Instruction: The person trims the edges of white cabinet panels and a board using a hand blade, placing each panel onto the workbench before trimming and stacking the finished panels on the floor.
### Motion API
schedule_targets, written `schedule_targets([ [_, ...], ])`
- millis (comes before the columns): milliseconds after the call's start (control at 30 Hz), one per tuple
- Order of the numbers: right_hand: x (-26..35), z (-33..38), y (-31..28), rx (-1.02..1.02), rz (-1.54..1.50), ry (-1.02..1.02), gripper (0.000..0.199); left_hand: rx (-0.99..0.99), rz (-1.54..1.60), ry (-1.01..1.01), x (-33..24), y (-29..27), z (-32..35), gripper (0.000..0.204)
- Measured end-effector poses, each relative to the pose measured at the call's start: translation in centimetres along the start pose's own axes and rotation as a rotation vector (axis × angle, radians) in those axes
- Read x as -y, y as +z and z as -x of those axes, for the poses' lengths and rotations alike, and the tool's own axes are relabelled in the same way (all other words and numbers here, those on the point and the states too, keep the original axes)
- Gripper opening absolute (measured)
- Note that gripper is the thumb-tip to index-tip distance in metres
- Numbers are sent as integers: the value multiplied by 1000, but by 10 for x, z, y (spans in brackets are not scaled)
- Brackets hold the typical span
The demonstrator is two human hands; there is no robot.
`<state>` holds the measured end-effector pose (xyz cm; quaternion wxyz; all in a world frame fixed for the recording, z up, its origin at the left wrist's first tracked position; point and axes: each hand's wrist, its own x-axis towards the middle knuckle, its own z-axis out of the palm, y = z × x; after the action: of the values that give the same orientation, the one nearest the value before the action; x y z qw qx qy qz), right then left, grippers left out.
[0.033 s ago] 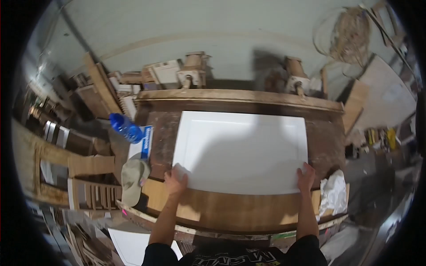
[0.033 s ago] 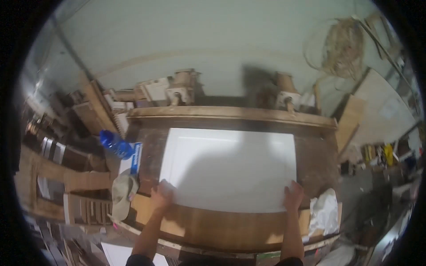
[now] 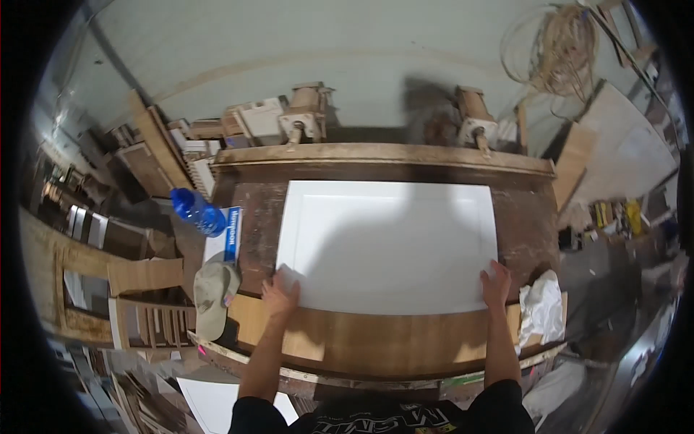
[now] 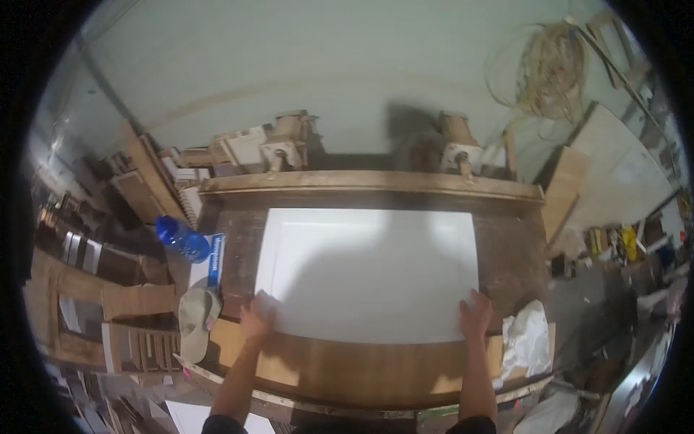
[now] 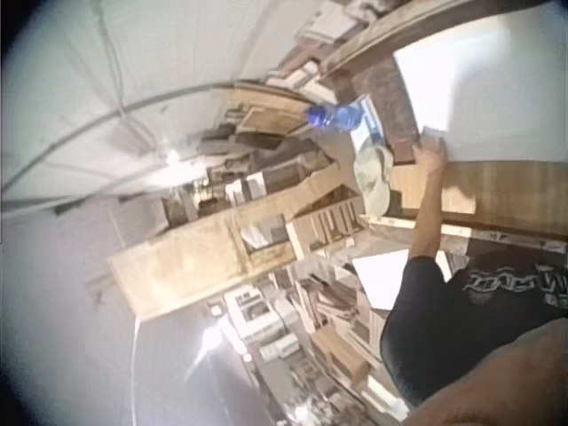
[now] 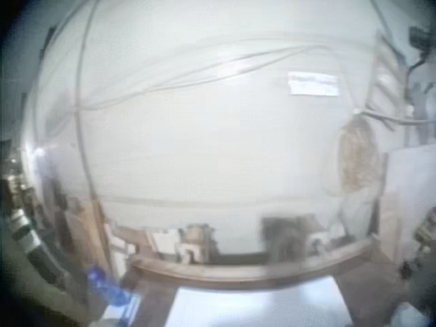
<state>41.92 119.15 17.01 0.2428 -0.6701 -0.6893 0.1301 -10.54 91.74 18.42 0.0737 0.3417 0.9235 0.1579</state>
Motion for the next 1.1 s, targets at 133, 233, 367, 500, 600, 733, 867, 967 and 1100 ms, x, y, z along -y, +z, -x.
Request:
schedule_targets([
  [133,14,-29,-31,160,-142,118,57,-6,27,59,-22,11,-54,70],
  [233,11,-56,-1,50,-11,-5,60,-40,74,121,-18,28,-95,64],
  [367,36,-44,15,-154,-33,26,48,-207,-78,170,-41,38,-95,60],
  [500,49,-39,8,-199,20,20,43,-191,-18,78,-67,27,-79,53],
  [600,49,-38,10,-247,1,-4,40,-258,-113,80,-70,28,-79,53],
  [733,49,-40,13,-270,4,-34,39,-187,-47,78,-66,25,-81,53],
  [867,50,-40,14,-288,-1,-38,39,-210,-40,110,-65,27,-79,52],
  [967,47,-40,15,-288,-39,-16,38,-214,-37,115,-66,27,-77,51],
  [1100,41,-40,17,-261,-19,0,37,-195,-56,125,-67,28,-79,51],
])
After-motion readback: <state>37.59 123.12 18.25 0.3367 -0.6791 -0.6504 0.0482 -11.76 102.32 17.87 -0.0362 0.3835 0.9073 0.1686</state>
